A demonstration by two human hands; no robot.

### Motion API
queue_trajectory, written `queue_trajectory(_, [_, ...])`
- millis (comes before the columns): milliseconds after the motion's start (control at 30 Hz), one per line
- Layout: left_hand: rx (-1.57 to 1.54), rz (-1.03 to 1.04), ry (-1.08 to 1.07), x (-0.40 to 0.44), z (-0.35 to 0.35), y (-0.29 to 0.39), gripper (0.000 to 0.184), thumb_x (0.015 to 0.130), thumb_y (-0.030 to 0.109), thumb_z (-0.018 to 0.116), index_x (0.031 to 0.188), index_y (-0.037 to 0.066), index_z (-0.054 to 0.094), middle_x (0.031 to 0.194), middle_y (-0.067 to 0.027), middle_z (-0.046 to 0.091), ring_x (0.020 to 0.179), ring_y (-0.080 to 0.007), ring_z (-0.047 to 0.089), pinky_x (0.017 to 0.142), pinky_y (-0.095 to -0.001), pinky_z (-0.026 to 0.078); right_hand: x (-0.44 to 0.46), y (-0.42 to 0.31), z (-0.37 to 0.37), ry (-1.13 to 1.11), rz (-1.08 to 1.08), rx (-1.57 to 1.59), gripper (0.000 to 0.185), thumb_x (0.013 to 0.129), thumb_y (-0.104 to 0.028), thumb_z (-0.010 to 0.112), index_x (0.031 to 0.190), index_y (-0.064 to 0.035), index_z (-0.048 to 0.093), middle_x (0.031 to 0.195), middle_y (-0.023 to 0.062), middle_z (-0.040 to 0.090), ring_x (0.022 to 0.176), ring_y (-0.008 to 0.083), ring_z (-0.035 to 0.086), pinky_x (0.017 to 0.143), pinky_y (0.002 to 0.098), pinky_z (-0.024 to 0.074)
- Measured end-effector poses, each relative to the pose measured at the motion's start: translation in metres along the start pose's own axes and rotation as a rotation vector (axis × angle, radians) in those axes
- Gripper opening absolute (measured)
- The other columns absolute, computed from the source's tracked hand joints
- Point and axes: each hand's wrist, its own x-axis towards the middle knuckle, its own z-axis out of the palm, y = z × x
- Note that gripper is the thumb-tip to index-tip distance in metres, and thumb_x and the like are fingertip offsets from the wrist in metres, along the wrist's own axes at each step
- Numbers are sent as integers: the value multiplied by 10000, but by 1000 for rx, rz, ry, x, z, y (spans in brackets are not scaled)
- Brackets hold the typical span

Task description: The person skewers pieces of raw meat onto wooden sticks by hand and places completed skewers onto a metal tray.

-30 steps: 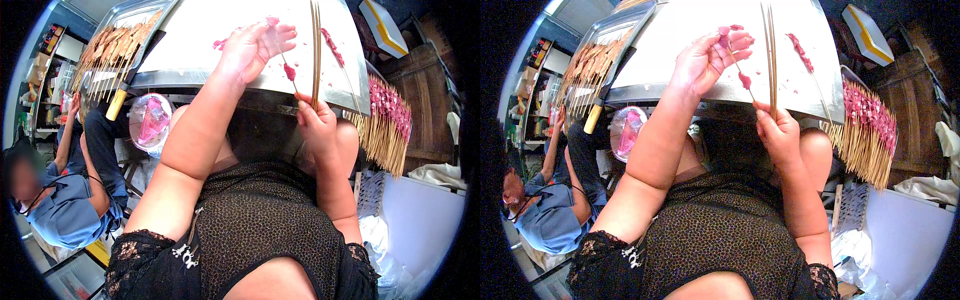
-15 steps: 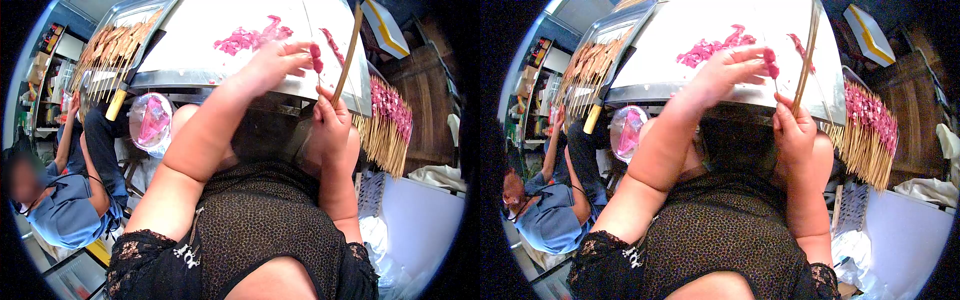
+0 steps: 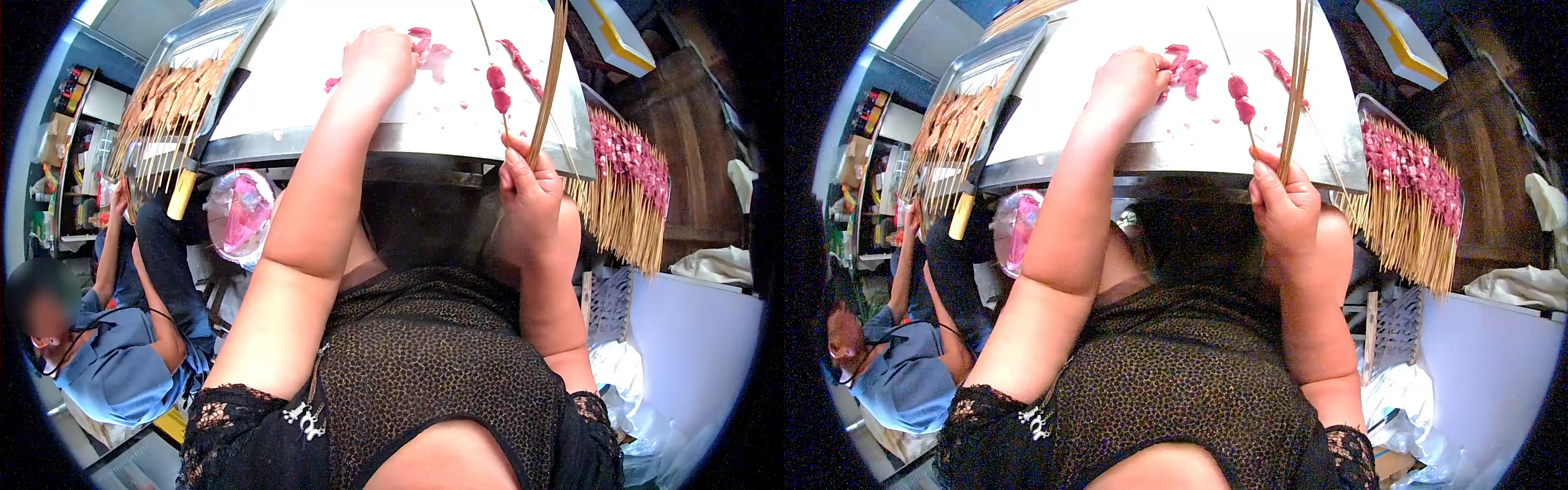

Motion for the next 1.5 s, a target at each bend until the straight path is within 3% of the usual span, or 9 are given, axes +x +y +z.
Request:
queue_trajectory(67, [-86,-86,-241,-1,-16,3,208,765,253,592,827,69,666,741,-121,639,695,-283,615,685,-370,474,2,1,-1,-24,-11,20,220,870,-39,530,1074,34,567,641,-30,481,509,36,411,418,150,285])
queue_trajectory(200, [-231,-118,-243,-7,-23,-3,194,746,219,625,832,48,658,648,-89,633,600,-210,612,589,-318,475,2,2,-2,-52,-11,22,228,874,-38,522,1084,43,556,646,-27,477,521,37,415,439,151,295])
queue_trajectory(300, [-764,-373,-232,-12,-49,5,160,773,163,656,806,7,640,648,-34,599,569,-74,544,468,-206,408,1,1,0,-79,9,4,233,876,-39,519,1091,46,550,646,-26,475,527,40,415,451,157,300])
queue_trajectory(333, [-763,-370,-234,-13,-48,3,160,773,163,656,806,7,640,648,-34,599,569,-74,544,468,-206,408,1,1,0,-90,13,-1,236,877,-42,518,1094,47,548,645,-27,474,528,40,414,455,161,301])
queue_trajectory(400, [-1423,-522,-141,-14,-44,-9,143,796,150,639,796,7,639,684,-39,608,551,-84,534,452,-196,381,1,3,0,-99,6,-1,235,878,-45,519,1093,47,549,644,-27,472,524,41,409,454,164,300])
queue_trajectory(533, [-1997,-643,-48,-15,-33,-11,130,870,97,530,873,-27,567,844,-168,622,811,-237,638,681,-280,538,-3,0,2,-99,56,-67,229,881,-56,522,1086,36,564,645,-32,476,527,37,415,462,163,310])
queue_trajectory(667, [-2174,-650,-61,-17,-32,-2,164,914,91,426,916,-53,505,998,-271,575,991,-389,572,855,-434,504,-4,10,-1,-167,28,-260,224,883,-69,526,1082,18,580,650,-38,484,538,34,424,475,163,329])
queue_trajectory(1133, [-2171,-676,90,-17,-30,-4,174,929,126,438,952,-37,497,1065,-281,549,1005,-365,568,872,-449,494,-7,15,2,-164,49,-370,208,876,-67,533,1057,8,602,647,-45,489,538,31,421,473,170,337])
queue_trajectory(1500, [-2107,-595,-82,-23,-31,0,206,937,144,421,1034,-26,485,1103,-274,538,1028,-345,562,902,-445,471,-6,18,-1,-176,25,-391,213,878,-68,532,1068,-2,602,646,-48,486,539,28,420,481,168,342])
